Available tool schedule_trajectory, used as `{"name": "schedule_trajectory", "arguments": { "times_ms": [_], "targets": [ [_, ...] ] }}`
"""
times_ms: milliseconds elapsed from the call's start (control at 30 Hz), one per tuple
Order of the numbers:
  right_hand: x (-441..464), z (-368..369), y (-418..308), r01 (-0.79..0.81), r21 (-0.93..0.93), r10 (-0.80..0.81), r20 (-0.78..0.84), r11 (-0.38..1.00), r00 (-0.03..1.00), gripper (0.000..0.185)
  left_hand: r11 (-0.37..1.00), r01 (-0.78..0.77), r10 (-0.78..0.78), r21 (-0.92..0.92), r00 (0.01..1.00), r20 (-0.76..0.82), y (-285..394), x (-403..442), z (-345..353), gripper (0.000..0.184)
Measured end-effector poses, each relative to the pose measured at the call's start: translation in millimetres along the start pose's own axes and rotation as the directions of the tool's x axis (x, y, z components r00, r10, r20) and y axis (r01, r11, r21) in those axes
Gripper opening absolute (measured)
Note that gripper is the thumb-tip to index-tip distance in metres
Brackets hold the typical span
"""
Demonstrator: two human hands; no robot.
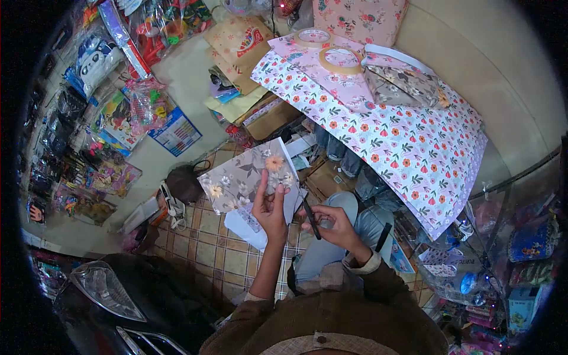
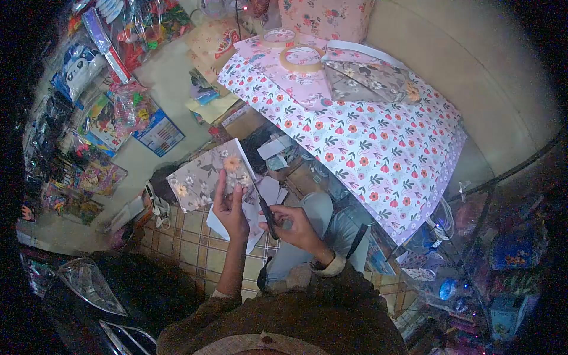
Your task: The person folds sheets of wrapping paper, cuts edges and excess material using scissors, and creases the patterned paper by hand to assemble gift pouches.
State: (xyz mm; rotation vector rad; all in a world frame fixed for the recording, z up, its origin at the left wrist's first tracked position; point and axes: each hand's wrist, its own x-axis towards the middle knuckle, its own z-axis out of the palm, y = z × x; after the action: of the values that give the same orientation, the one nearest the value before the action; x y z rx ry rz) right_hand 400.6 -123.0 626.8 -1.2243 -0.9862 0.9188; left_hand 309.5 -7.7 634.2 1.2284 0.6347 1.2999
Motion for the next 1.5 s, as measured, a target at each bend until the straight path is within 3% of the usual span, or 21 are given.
{"name": "schedule_trajectory", "arguments": {
  "times_ms": [267,367,467,667,1267,1500],
  "targets": [
    [-0.1,-3.4,-0.7,-0.059,-0.046,0.06,0.013,0.997,0.998,0.031,0.999,0.023,-0.023,-0.036,1.0,0.004,-0.1,0.4,0.4,0.046],
    [2.0,-3.5,8.4,0.001,0.06,-0.002,0.013,0.998,1.0,0.032,0.999,0.043,-0.042,-0.001,0.999,0.024,0.8,-1.8,-0.5,0.047],
    [4.2,-6.9,0.3,-0.056,0.058,0.055,0.019,0.997,0.998,0.032,0.998,0.056,-0.057,0.009,0.998,0.041,-2.2,-5.4,-1.3,0.047],
    [4.2,-1.3,3.0,-0.025,0.09,0.028,-0.029,0.996,0.999,0.033,0.999,0.043,-0.042,-0.028,0.999,0.016,-6.3,-8.2,1.7,0.046],
    [2.0,1.2,-1.6,-0.044,0.048,0.045,-0.023,0.998,0.999,0.031,0.998,0.051,-0.05,-0.047,0.999,0.021,-8.9,-8.3,-4.1,0.045],
    [4.4,-1.3,8.9,-0.002,0.194,0.009,-0.035,0.981,0.999,0.033,0.996,0.089,-0.089,-0.01,0.995,0.054,-5.6,-14.7,-4.0,0.044]
  ]
}}
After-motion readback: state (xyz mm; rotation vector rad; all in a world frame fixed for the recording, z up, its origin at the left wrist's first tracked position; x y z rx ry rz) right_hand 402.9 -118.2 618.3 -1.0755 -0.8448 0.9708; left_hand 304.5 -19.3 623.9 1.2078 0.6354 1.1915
